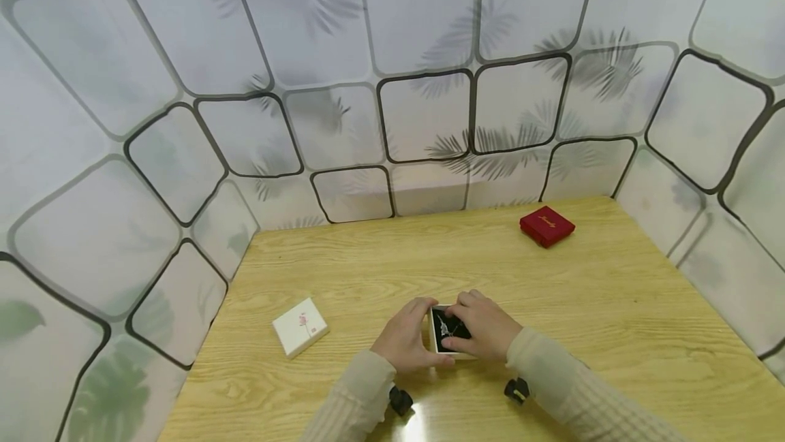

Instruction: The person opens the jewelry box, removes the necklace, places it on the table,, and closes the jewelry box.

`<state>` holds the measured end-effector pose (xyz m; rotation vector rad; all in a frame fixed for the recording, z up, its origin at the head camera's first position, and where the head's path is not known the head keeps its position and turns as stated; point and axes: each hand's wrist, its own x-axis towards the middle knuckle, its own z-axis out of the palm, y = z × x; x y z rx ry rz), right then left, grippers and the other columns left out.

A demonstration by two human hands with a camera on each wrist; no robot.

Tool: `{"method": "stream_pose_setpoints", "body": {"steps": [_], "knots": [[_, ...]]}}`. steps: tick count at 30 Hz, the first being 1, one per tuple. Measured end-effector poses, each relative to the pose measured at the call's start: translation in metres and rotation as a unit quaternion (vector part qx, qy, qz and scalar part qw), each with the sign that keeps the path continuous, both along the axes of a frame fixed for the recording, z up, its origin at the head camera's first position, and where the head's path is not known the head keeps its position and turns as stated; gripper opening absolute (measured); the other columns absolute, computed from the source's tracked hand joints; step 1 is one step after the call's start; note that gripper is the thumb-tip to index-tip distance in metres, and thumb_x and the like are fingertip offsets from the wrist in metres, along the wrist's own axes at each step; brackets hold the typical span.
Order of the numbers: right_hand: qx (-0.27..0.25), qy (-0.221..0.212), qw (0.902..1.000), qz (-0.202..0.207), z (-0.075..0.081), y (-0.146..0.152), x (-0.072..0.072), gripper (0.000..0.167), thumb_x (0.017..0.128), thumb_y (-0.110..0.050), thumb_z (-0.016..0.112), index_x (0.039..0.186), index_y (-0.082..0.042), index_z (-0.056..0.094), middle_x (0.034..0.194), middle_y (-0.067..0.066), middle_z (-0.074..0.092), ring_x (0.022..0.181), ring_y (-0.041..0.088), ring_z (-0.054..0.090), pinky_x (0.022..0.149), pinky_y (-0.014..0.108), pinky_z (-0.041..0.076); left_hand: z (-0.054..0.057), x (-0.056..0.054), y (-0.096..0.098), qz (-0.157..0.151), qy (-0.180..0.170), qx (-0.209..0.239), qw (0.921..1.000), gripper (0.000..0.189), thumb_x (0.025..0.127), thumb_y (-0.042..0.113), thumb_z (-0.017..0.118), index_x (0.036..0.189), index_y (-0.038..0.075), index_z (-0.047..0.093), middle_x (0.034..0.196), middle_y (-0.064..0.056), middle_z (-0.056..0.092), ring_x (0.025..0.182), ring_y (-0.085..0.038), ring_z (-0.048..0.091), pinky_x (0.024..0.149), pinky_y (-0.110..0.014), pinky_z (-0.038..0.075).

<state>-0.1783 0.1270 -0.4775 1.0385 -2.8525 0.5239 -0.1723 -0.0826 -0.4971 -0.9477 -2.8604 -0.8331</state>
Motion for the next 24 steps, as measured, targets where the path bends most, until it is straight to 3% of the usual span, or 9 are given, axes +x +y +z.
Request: {"method": "stream_pose_setpoints", "body": {"steps": [5, 14, 24], "knots": [[0.0, 0.01, 0.9999, -0.005, 0.0003, -0.0016, 0.0001, 0.048, 0.085, -0.052, 0.067, 0.107, -0.009, 0.068, 0.091, -0.007, 0.049, 0.081, 0.011, 0.04, 0.067, 0.027, 0.038, 0.001, 0.0008, 0.0001, -0.002, 0.002, -0.002, 1.0, 0.097, 0.07, 0.06, 0.077, 0.14, 0.007, 0.039, 0.138, -0.003, 0.047, 0.125, -0.018, 0.047, 0.101, -0.036, 0.043], [0.021, -0.006, 0.9997, -0.011, 0.0026, -0.0032, 0.0036, 0.06, 0.088, -0.049, 0.065, 0.125, -0.001, 0.063, 0.097, -0.004, 0.052, 0.084, 0.012, 0.04, 0.067, 0.027, 0.035, 0.0027, 0.0001, -0.0003, 0.007, 0.022, -0.008, 0.9997, 0.097, 0.07, 0.063, 0.075, 0.14, 0.008, 0.039, 0.134, -0.003, 0.048, 0.122, -0.018, 0.049, 0.1, -0.035, 0.044], [-0.012, -0.029, 0.9991, -0.028, 0.0003, -0.0071, 0.0034, 0.051, 0.084, -0.047, 0.071, 0.111, -0.004, 0.065, 0.095, -0.004, 0.053, 0.086, 0.012, 0.042, 0.071, 0.03, 0.039, 0.0006, 0.0, -0.0001, 0.008, -0.003, 0.001, 1.0, 0.097, 0.068, 0.061, 0.077, 0.14, 0.008, 0.04, 0.134, -0.002, 0.049, 0.12, -0.017, 0.05, 0.099, -0.035, 0.045]]}}
